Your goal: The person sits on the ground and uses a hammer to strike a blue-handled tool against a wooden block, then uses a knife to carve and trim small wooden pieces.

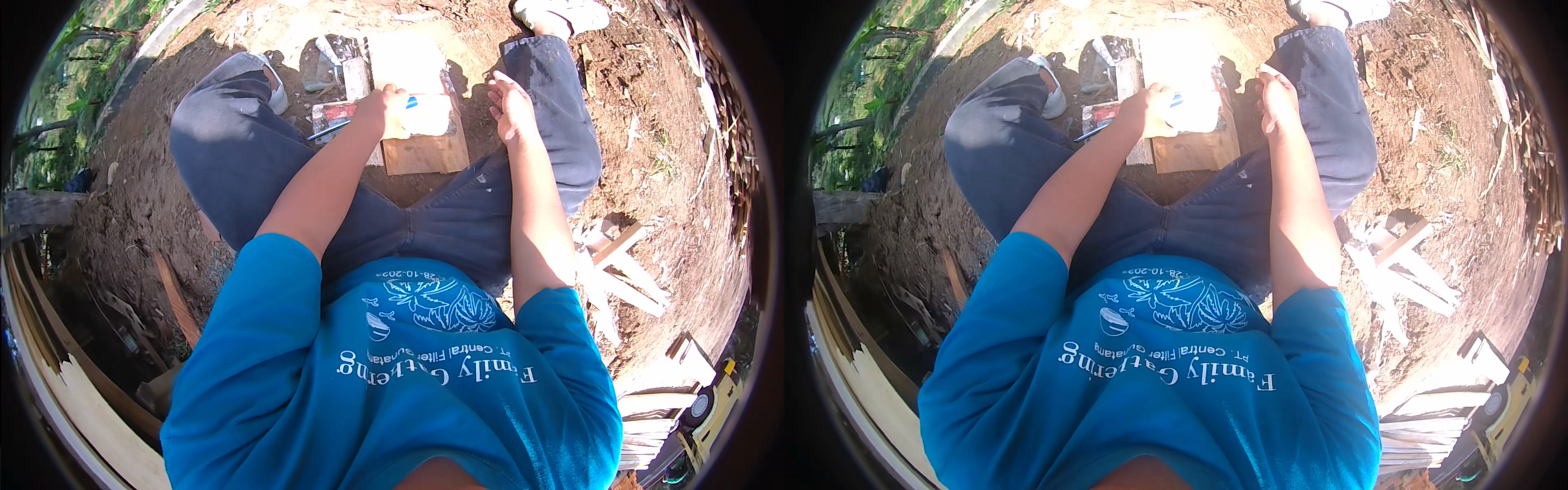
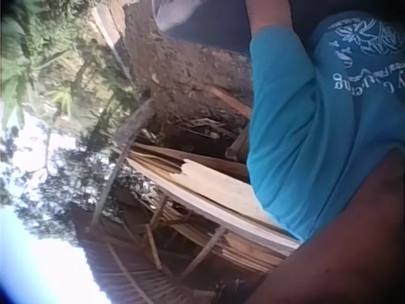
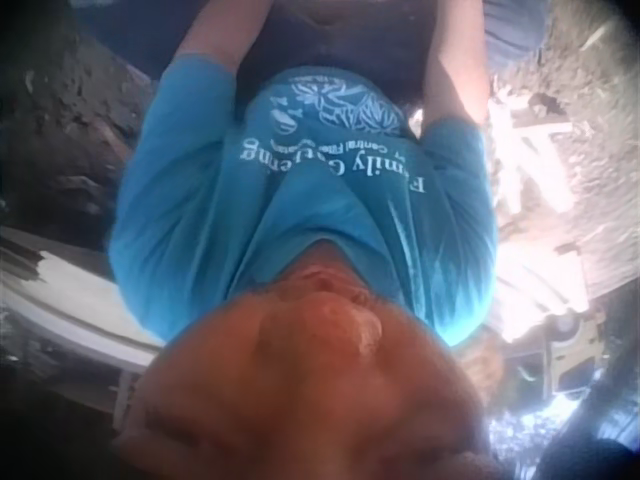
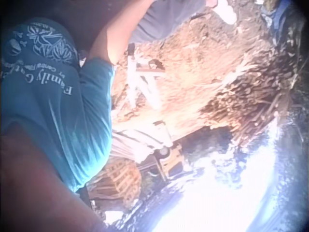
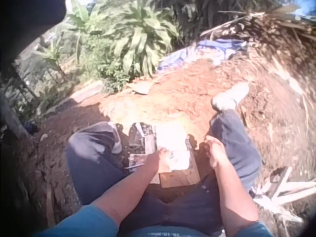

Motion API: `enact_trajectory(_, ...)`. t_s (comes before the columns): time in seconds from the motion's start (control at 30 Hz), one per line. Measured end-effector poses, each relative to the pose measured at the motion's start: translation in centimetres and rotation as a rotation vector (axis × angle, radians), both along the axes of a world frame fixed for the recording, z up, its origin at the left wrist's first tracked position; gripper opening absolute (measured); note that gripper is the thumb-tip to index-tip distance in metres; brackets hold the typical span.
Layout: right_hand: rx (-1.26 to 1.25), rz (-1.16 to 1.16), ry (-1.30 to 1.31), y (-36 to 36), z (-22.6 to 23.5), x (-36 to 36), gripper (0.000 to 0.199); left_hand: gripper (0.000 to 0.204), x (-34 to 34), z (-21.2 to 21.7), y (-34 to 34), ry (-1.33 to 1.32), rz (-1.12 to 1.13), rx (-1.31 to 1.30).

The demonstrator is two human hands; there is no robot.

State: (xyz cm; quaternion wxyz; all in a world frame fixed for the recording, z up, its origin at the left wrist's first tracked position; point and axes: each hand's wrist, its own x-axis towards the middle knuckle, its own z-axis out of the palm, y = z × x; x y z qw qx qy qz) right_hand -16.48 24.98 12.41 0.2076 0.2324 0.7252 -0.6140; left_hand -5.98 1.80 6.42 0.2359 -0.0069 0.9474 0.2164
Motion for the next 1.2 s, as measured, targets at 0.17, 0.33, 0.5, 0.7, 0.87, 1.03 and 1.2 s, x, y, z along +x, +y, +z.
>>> enact_trajectory(0.17, -0.194, 0.018, 0.225, 3.9, 6.2, 2.2, 0.027, 0.072, 0.4, -1.7, 0.9, 0.082, -0.031, -0.017)
enact_trajectory(0.33, -0.099, -0.042, 0.512, 10.0, 11.2, 6.6, 0.026, 0.074, -0.6, -0.4, 1.1, 0.091, -0.146, -0.028)
enact_trajectory(0.5, 0.04, -0.156, 0.576, 14.5, 11.6, 8.5, 0.025, 0.081, -1.2, -2.7, -0.5, 0.331, -0.18, 0.047)
enact_trajectory(0.7, 0.239, -0.349, 0.533, 17.7, 9.6, 12.7, 0.027, 0.069, -1.0, -4.9, 0.4, 0.733, -0.16, 0.062)
enact_trajectory(0.87, 0.664, 0.047, 0.177, 25.9, 2.3, 23.9, 0.034, 0.045, -2.1, -0.3, 3.5, 0.616, -0.188, 0.265)
enact_trajectory(1.03, 0.954, 0.332, 0.206, 26.9, 0.7, 33.9, 0.03, 0.024, -1.1, 2.1, 5.7, 0.581, -0.253, 0.292)
enact_trajectory(1.2, 1.091, 0.285, 0.352, 24.7, 1.9, 35.7, 0.032, 0.022, 0.1, 3.3, 6.0, 0.603, -0.269, 0.272)
